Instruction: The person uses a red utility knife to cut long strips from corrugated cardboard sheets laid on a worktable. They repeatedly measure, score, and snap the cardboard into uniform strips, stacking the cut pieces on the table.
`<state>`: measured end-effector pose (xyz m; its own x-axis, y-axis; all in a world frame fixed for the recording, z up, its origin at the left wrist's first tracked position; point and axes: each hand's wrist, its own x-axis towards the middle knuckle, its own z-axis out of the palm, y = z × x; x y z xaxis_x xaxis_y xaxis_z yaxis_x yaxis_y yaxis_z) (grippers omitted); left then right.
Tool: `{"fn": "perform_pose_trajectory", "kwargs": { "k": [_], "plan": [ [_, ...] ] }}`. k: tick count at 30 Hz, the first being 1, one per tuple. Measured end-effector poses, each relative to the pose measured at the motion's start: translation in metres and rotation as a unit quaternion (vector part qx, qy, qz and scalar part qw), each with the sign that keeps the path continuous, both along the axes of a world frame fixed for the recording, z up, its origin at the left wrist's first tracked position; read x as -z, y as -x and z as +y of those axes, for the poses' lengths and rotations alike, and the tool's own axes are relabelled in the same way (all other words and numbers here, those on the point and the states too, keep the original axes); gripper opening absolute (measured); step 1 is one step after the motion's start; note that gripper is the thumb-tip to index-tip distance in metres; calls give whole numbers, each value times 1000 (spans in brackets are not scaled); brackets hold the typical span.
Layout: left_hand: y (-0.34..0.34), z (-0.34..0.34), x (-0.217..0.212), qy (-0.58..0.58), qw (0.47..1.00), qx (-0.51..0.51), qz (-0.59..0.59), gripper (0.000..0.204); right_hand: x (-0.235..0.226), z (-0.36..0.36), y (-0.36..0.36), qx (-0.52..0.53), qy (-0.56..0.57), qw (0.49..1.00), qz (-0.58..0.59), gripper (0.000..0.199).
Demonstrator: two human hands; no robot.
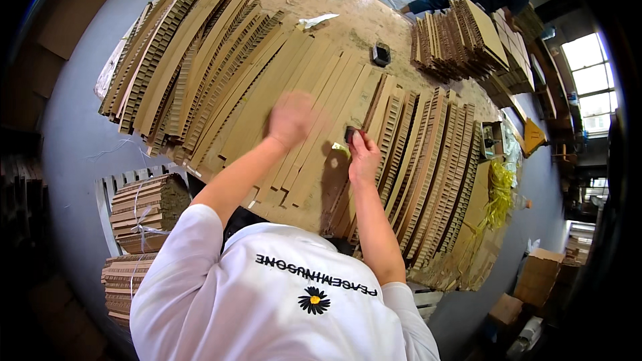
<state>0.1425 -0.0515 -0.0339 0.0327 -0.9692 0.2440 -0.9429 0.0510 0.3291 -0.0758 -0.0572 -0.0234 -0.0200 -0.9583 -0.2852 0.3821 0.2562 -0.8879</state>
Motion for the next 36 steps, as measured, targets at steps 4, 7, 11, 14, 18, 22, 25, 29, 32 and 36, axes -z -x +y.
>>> {"fn": "perform_pose_trajectory", "kwargs": {
  "k": [4, 7, 11, 14, 18, 22, 25, 29, 32, 36],
  "plan": [
    [-68, -18, 30, -63, 959, -274, 23, 55, 21, -31, -11, -90, -9, 995, 44, 20],
    [-79, -23, 47, -127, 946, -297, 38, 59, 30, -43, -21, -135, -18, 989, 60, 23],
    [-79, -28, 54, -92, 950, -290, 67, 58, 48, -35, -34, -168, -16, 984, 55, 21],
    [-94, -1, 62, -45, 958, -265, 96, 58, 36, -28, -41, -233, -65, 968, 60, 23],
    [-74, 66, 31, 137, 962, -156, 179, 58, 20, -52, -21, -252, -107, 950, 150, 23],
    [-10, 225, 27, 128, 939, -265, 178, 68, 10, -52, -14, -262, -143, 940, 163, 21],
    [24, 257, 44, 96, 900, -355, 233, 73, 15, -48, -15, -302, -99, 939, 129, 22],
    [28, 220, 66, 153, 886, -348, 266, 72, 6, -43, -15, -309, -89, 937, 137, 19],
    [34, 199, 70, 170, 879, -377, 238, 64, 14, -39, -13, -334, -65, 928, 153, 18],
    [32, 177, 63, 183, 871, -388, 242, 61, 24, -44, -9, -320, -65, 935, 142, 19]
  ]
}}
